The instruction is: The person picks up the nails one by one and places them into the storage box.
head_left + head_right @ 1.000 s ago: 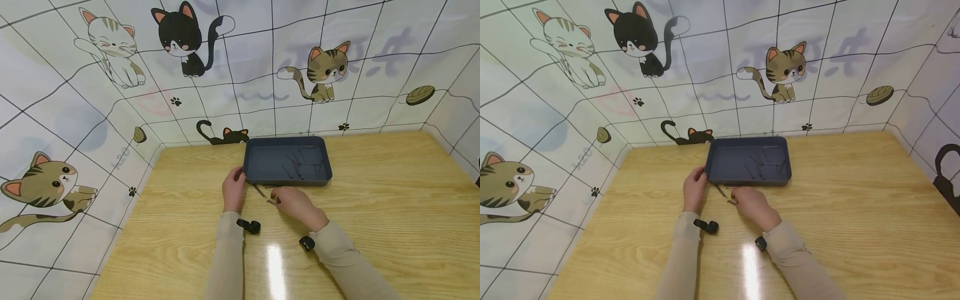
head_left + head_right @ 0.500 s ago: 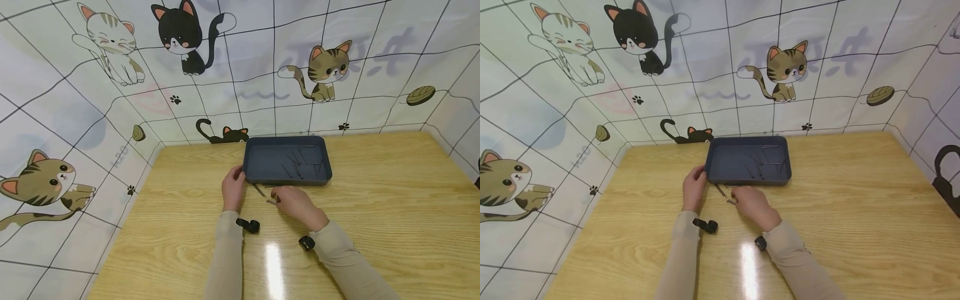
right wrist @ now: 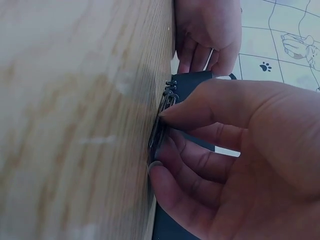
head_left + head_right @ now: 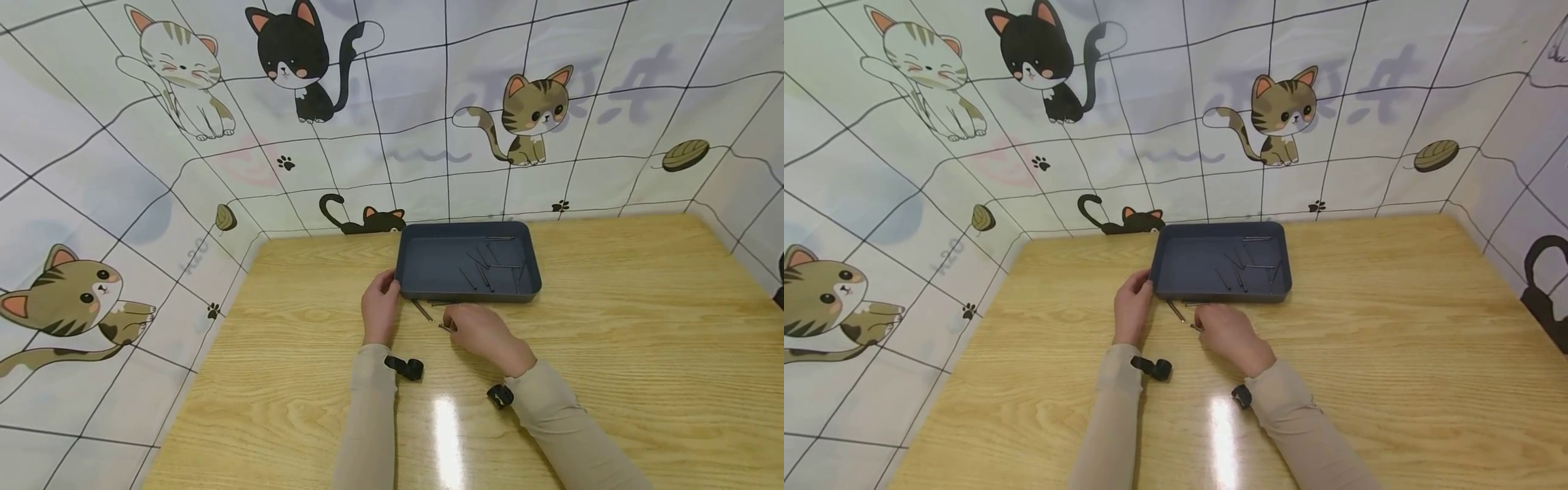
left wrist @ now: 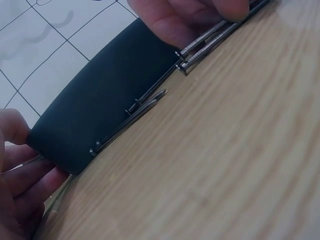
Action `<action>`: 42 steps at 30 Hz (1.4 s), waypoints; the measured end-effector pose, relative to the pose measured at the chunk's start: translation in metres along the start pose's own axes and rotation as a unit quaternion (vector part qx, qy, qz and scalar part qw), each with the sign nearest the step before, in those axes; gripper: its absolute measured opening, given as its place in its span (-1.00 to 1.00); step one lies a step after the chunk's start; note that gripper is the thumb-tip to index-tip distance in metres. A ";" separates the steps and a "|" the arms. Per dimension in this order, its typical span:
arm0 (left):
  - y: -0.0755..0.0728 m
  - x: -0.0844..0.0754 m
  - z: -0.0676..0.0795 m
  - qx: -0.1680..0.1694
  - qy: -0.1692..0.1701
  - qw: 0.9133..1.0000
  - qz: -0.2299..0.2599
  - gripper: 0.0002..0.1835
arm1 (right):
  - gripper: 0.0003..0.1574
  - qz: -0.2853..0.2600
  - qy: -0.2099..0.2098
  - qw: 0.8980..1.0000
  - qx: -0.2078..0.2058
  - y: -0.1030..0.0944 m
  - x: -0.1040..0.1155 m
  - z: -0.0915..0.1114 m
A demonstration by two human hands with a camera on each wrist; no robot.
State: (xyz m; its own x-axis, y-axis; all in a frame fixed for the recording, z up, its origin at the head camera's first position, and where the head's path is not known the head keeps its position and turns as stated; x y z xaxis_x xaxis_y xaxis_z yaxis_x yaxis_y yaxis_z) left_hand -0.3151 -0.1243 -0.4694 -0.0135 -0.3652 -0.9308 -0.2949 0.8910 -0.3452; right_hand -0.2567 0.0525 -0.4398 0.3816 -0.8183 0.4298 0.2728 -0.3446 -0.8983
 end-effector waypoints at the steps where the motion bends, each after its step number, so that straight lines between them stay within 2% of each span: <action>1: 0.000 0.000 0.000 0.000 0.000 1.000 -0.001 -0.68 | -0.73 0.002 0.000 1.000 -0.001 0.000 0.000 0.000; 7: -0.001 -0.002 0.000 -0.001 -0.003 1.000 0.001 -0.67 | -0.70 -0.010 0.000 1.000 -0.003 -0.002 0.000 -0.002; 13: -0.001 -0.002 0.000 0.000 -0.002 1.000 0.003 -0.68 | -0.65 -0.027 -0.020 0.999 0.000 -0.003 -0.003 -0.002; 20: 0.000 -0.002 0.000 0.002 0.001 1.000 0.000 -0.67 | -0.63 -0.065 -0.031 0.997 0.003 -0.009 -0.009 0.000; 27: 0.001 0.000 0.000 0.000 -0.004 1.000 -0.005 -0.67 | -0.77 -0.077 -0.040 0.996 -0.033 -0.019 -0.014 0.004; 33: -0.001 0.005 -0.001 0.001 -0.008 1.000 -0.003 -0.67 | -0.79 -0.073 -0.035 0.995 -0.052 -0.023 -0.020 0.000; 42: 0.000 0.005 -0.002 -0.001 -0.003 1.000 -0.002 -0.68 | -0.79 -0.121 -0.025 0.990 -0.064 -0.037 -0.031 0.001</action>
Point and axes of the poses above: each hand's wrist, its own z-axis away from the middle knuckle, its own y-axis out of the palm, x = y × z, the point moved 7 cm from there along -z, towards the middle knuckle, and after that the axes turned 1 degree about -y, right-handed, at the moved point
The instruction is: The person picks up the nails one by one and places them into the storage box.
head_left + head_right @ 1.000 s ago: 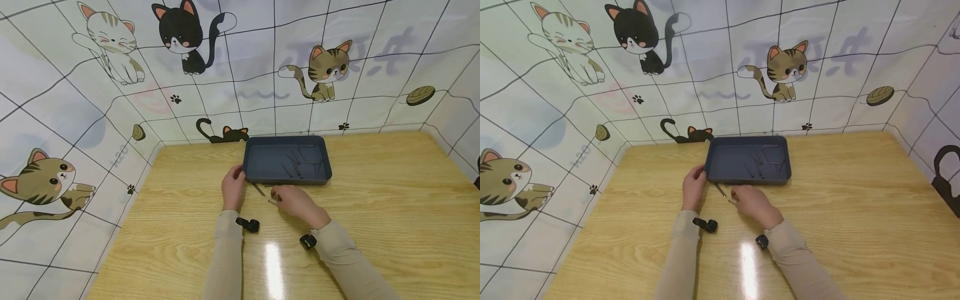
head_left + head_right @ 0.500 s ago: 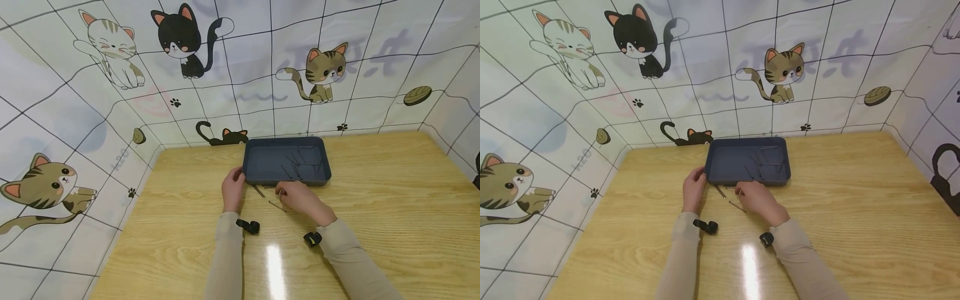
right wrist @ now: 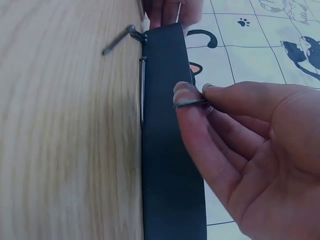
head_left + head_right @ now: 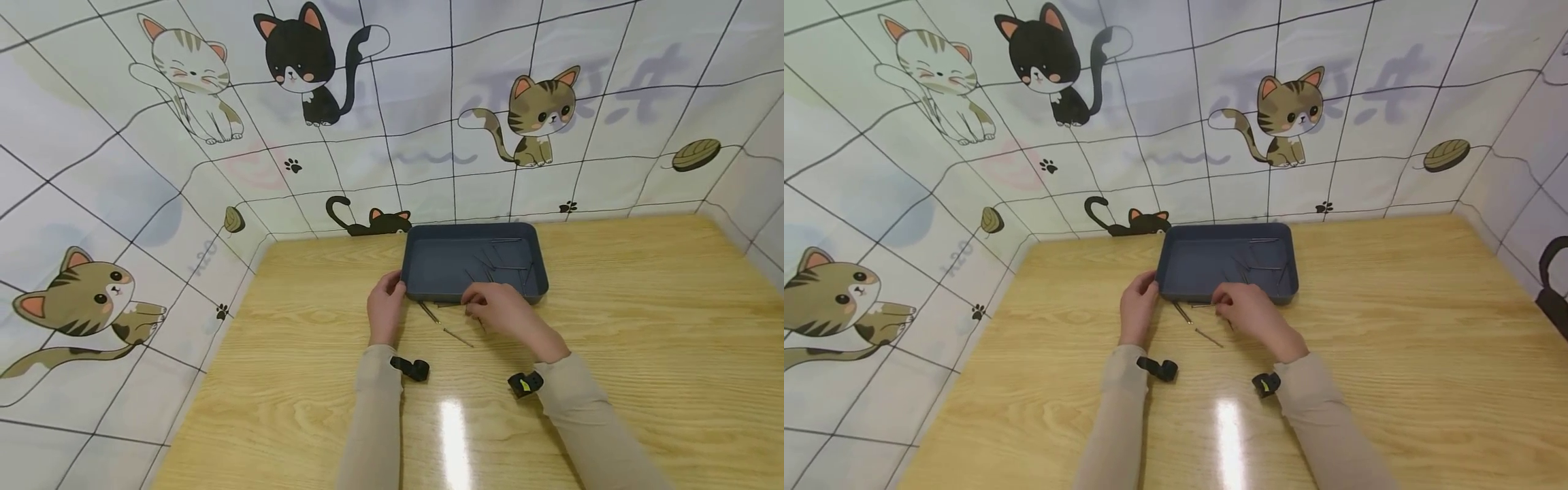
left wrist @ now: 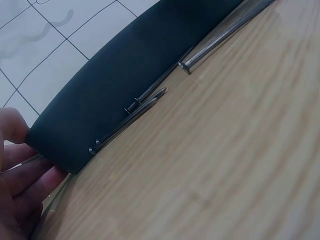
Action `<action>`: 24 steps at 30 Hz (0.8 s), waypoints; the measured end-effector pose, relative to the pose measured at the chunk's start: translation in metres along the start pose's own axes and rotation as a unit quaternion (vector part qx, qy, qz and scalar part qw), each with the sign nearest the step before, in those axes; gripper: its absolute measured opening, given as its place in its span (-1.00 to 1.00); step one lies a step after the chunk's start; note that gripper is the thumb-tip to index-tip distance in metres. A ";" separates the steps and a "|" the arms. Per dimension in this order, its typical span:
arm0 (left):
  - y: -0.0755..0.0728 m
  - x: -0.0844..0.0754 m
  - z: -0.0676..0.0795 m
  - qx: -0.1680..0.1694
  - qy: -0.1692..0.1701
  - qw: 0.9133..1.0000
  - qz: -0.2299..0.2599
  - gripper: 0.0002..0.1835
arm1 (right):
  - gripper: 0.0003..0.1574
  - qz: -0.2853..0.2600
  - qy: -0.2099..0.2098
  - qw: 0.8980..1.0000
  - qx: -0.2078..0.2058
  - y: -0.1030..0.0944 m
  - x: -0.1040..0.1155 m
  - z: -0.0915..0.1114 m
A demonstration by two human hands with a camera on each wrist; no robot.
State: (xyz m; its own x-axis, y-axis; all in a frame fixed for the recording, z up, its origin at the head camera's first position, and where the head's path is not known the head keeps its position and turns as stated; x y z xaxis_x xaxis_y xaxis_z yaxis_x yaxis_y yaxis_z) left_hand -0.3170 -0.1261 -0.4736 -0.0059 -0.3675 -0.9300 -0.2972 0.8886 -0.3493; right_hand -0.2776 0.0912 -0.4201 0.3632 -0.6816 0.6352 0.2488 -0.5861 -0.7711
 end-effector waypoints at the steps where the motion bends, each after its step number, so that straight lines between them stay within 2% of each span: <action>1: 0.000 -0.001 0.000 0.000 0.001 1.000 0.000 -0.68 | -0.79 -0.004 0.002 1.000 0.001 -0.002 -0.001 0.000; 9: 0.001 -0.001 -0.001 0.000 -0.004 1.000 0.003 -0.68 | -0.70 -0.041 0.017 0.999 0.010 -0.016 -0.005 -0.011; 17: 0.000 0.001 -0.001 -0.006 -0.012 1.000 -0.001 -0.69 | -0.65 -0.120 0.024 0.992 0.033 -0.028 -0.005 -0.028; 24: 0.000 0.000 -0.002 -0.009 -0.004 1.000 -0.001 -0.69 | -0.62 -0.119 0.033 0.992 0.029 -0.036 -0.012 -0.049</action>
Point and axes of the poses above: each hand's wrist, its own z-axis away from the middle knuckle, its own y-axis out of the palm, x = y × z, the point moved 7 cm from there along -z, towards the middle knuckle, and after that the axes turned 1 degree about -y, right-handed, at the moved point
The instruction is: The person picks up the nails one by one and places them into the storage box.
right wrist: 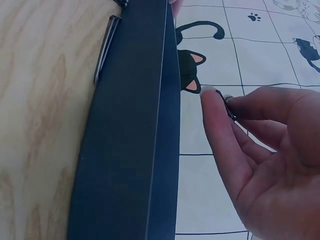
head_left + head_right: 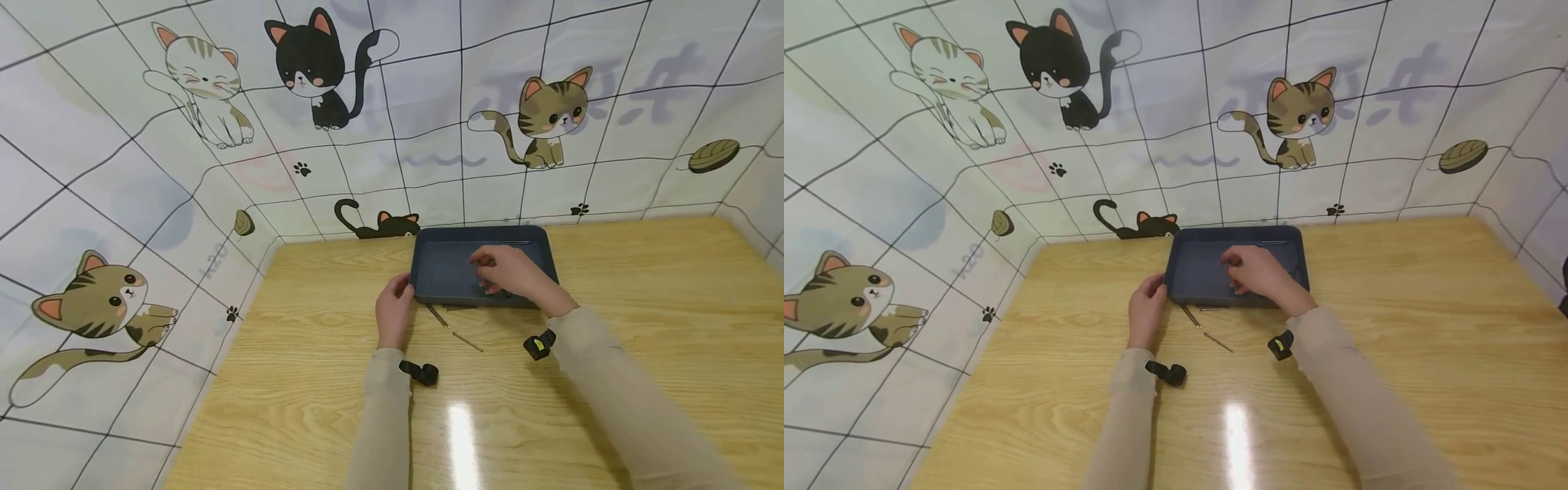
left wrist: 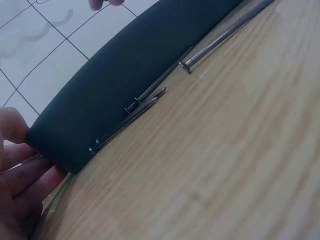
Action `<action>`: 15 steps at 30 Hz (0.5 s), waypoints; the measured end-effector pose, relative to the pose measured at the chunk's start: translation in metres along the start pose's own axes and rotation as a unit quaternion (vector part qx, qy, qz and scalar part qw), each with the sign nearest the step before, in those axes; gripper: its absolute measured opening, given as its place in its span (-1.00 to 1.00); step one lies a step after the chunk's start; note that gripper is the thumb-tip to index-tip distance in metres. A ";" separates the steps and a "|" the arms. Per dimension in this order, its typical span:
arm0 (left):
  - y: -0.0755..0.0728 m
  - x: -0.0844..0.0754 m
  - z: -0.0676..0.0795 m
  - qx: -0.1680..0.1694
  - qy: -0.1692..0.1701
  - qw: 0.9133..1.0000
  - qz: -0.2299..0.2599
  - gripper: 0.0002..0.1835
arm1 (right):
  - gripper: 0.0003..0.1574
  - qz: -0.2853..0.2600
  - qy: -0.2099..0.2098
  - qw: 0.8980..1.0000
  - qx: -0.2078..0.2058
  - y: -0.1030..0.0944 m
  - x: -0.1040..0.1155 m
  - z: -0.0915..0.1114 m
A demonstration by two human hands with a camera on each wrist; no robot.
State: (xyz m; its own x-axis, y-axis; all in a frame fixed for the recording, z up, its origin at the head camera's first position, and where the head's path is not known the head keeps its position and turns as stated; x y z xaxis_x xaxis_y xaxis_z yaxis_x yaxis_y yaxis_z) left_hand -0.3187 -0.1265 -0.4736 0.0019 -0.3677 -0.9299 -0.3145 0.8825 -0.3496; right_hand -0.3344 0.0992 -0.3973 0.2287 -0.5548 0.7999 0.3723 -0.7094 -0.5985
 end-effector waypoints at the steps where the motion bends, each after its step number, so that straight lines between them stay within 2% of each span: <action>1: 0.000 0.000 0.000 0.000 0.001 1.000 0.001 -0.70 | -0.60 0.005 0.001 1.000 -0.002 -0.001 0.000 -0.003; 7: 0.000 0.001 0.000 -0.002 0.006 1.000 0.006 -0.69 | -0.49 0.032 0.005 0.999 -0.001 -0.006 -0.005 -0.019; 15: 0.001 0.000 0.000 -0.002 0.008 1.000 0.003 -0.69 | -0.47 0.060 0.004 0.998 -0.018 -0.019 -0.014 -0.036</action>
Point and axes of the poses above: each hand's wrist, its own z-axis away from the middle knuckle, its own y-axis out of the palm, x = y × z, the point moved 7 cm from there along -z, towards the middle knuckle, and after that the axes turned 1 degree about -y, right-handed, at the moved point
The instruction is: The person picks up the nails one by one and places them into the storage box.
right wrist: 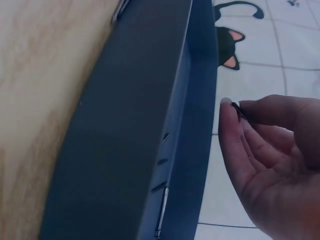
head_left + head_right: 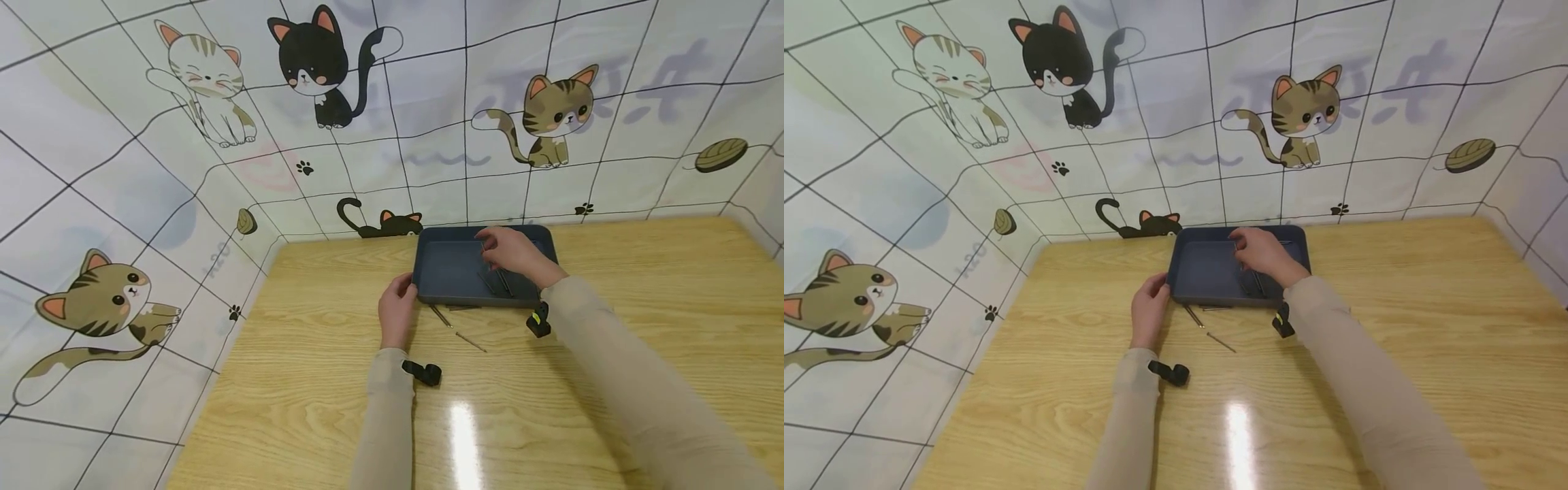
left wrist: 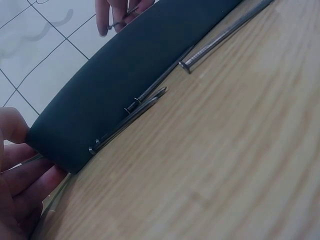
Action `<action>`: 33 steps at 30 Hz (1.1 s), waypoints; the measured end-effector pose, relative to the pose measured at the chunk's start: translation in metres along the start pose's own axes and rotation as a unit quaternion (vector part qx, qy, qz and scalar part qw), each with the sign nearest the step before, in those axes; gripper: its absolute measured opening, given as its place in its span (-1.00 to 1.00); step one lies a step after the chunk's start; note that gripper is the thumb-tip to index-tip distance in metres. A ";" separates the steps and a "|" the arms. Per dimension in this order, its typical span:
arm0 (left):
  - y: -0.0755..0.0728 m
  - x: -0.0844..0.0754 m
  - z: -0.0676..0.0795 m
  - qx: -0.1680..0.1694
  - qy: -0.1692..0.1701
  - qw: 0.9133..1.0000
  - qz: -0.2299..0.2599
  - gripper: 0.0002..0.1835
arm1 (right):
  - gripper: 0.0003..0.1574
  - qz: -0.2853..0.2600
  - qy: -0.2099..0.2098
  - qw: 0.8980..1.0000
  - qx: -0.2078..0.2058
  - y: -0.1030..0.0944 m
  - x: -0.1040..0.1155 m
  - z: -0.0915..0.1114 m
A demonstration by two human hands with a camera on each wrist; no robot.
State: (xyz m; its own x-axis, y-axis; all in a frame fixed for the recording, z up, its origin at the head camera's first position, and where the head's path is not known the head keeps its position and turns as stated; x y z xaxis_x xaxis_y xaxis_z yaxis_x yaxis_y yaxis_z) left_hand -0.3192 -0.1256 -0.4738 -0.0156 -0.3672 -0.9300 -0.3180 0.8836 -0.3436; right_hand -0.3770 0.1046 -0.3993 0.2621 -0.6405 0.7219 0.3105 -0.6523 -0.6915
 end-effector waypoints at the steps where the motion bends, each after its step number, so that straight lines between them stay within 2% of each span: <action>1: 0.000 0.000 0.000 -0.001 0.001 1.000 -0.002 -0.69 | -0.48 0.004 0.003 1.000 0.000 -0.001 -0.002 -0.002; 8: -0.001 0.002 0.003 0.000 -0.011 1.000 -0.001 -0.70 | -0.52 0.036 0.035 0.999 0.005 0.001 -0.018 -0.016; 14: -0.001 0.001 0.003 0.002 -0.012 1.000 0.001 -0.69 | -0.51 0.043 0.055 0.998 -0.004 0.006 -0.028 -0.021; 22: 0.000 0.000 0.001 0.003 -0.008 1.000 0.002 -0.70 | -0.52 0.081 0.063 0.994 -0.030 0.000 -0.038 -0.025; 27: -0.001 0.000 0.000 0.002 -0.009 1.000 0.001 -0.71 | -0.53 0.093 0.061 0.993 -0.032 0.001 -0.043 -0.029; 33: -0.001 0.001 -0.002 0.001 0.000 1.000 -0.004 -0.71 | -0.55 0.142 0.055 0.987 -0.045 0.004 -0.043 -0.032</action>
State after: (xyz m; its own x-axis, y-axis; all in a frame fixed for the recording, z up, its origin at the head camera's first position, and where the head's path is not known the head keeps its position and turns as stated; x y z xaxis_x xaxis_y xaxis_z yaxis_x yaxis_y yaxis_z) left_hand -0.3207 -0.1278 -0.4740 -0.0122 -0.3748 -0.9270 -0.3168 0.8808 -0.3519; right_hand -0.4161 0.1171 -0.4343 0.2254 -0.8398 0.4939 0.1541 -0.4699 -0.8692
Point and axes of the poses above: each hand's wrist, its own z-axis away from the middle knuckle, its own y-axis out of the palm, x = y × z, the point moved 7 cm from there along -z, towards the middle knuckle, and after that the axes turned 1 degree about -y, right-handed, at the moved point
